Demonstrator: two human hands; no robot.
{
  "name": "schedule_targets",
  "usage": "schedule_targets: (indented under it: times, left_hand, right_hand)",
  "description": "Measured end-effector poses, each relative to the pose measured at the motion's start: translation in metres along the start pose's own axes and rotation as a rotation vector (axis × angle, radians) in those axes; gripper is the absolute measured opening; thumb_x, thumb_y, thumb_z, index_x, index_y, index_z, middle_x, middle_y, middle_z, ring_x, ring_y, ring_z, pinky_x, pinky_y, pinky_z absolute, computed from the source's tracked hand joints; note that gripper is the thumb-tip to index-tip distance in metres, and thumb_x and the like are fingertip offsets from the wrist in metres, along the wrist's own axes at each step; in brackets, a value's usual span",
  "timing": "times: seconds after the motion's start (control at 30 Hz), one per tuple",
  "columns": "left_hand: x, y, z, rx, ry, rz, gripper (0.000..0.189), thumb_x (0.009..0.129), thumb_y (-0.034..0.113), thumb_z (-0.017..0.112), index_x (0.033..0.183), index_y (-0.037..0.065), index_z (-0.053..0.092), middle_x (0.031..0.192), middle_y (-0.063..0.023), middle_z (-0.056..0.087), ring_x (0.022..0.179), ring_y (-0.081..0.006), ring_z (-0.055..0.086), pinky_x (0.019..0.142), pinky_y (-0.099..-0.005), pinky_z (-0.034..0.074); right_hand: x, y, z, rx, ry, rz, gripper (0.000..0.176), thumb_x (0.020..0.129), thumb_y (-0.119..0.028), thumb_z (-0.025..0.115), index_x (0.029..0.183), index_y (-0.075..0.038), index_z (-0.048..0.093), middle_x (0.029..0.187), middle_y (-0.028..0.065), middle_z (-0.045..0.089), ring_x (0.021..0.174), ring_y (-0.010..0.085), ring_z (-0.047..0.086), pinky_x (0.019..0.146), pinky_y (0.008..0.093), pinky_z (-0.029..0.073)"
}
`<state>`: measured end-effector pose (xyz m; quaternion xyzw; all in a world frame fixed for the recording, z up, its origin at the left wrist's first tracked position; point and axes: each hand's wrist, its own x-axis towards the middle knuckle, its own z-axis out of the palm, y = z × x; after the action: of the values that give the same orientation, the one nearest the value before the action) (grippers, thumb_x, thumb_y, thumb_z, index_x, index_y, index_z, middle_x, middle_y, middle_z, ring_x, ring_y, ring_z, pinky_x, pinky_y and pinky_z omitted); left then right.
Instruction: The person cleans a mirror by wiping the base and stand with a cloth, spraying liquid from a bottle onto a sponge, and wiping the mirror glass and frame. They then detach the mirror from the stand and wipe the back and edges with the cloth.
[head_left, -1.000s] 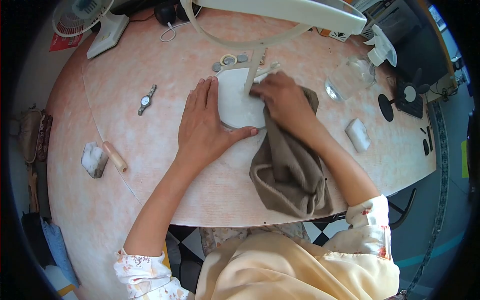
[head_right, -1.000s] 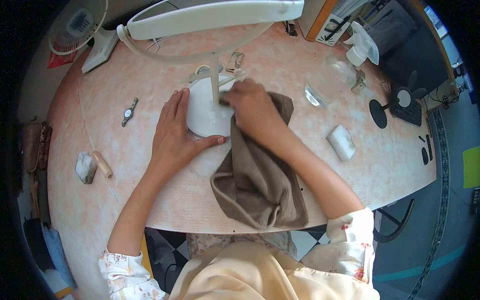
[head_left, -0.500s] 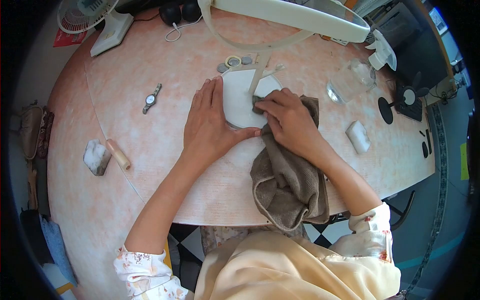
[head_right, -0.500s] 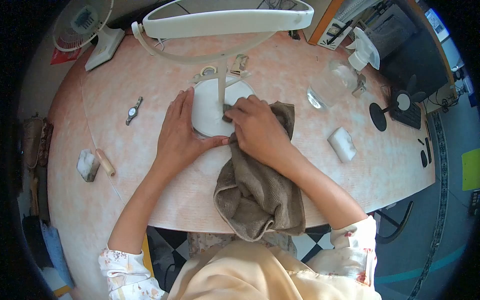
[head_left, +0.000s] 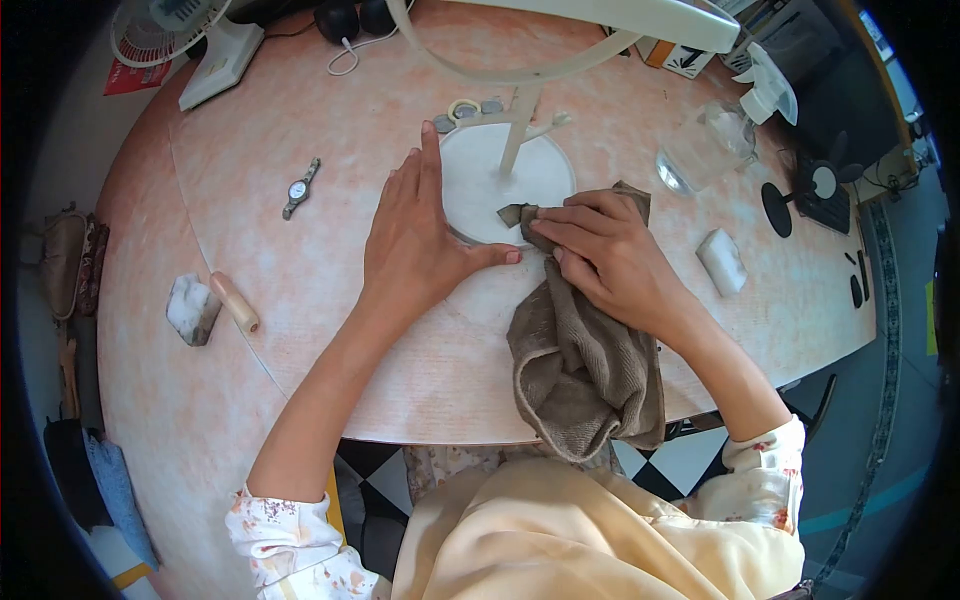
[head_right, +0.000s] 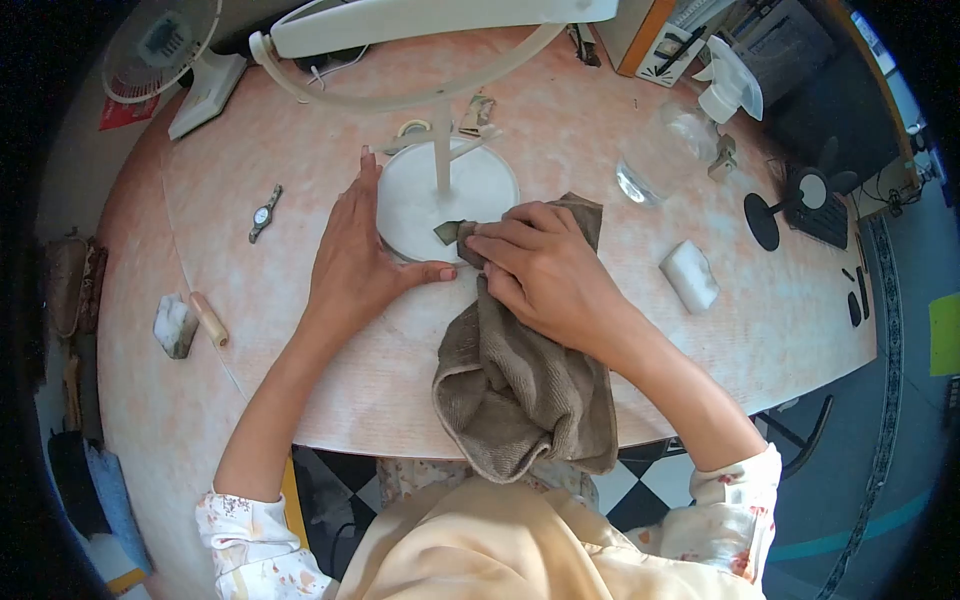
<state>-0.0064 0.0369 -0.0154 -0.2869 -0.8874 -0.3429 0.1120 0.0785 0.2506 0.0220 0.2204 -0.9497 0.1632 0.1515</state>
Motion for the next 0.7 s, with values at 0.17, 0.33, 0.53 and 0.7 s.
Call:
schedule_targets:
  times: [0.17, 0.33, 0.53, 0.7]
  left_hand:
    - [0.001, 0.001, 0.000, 0.042, -0.017, 0.024, 0.131, 0.055, 0.029, 0.091, 0.154, -0.004, 0.011, 0.137, -0.0307, 0.048, 0.131, -0.0441, 0.044, 0.112, -0.0480, 0.035]
    - [0.001, -0.006, 0.005, 0.018, 0.000, 0.043, 0.131, 0.055, 0.029, 0.091, 0.154, -0.004, 0.011, 0.138, -0.0314, 0.047, 0.130, -0.0447, 0.044, 0.112, -0.0478, 0.035]
    - [-0.001, 0.002, -0.001, 0.006, -0.024, 0.005, 0.128, 0.057, 0.027, 0.089, 0.153, -0.004, 0.011, 0.138, -0.0311, 0.047, 0.132, -0.0437, 0.043, 0.112, -0.0482, 0.035]
    - [0.001, 0.000, 0.001, 0.003, -0.041, 0.028, 0.126, 0.058, 0.027, 0.088, 0.153, -0.004, 0.012, 0.139, -0.0300, 0.045, 0.133, -0.0428, 0.042, 0.112, -0.0485, 0.034]
  right_hand:
    - [0.025, -0.013, 0.026, 0.282, 0.016, -0.096, 0.033, 0.089, -0.015, 0.057, 0.109, 0.009, 0.065, 0.117, 0.0207, 0.064, 0.111, 0.0360, 0.057, 0.100, 0.0441, 0.044]
    - [0.050, -0.006, 0.049, 0.262, 0.038, -0.174, 0.032, 0.090, -0.016, 0.054, 0.109, 0.007, 0.065, 0.119, 0.0218, 0.064, 0.117, 0.0354, 0.056, 0.102, 0.0431, 0.044]
    - [0.010, -0.005, 0.001, 0.254, -0.121, -0.023, 0.031, 0.090, -0.016, 0.054, 0.109, 0.007, 0.065, 0.118, 0.0201, 0.064, 0.114, 0.0343, 0.057, 0.100, 0.0427, 0.045]
    - [0.050, -0.010, 0.031, 0.257, -0.113, -0.142, 0.031, 0.089, -0.015, 0.056, 0.109, 0.007, 0.064, 0.119, 0.0179, 0.063, 0.111, 0.0334, 0.057, 0.098, 0.0420, 0.046]
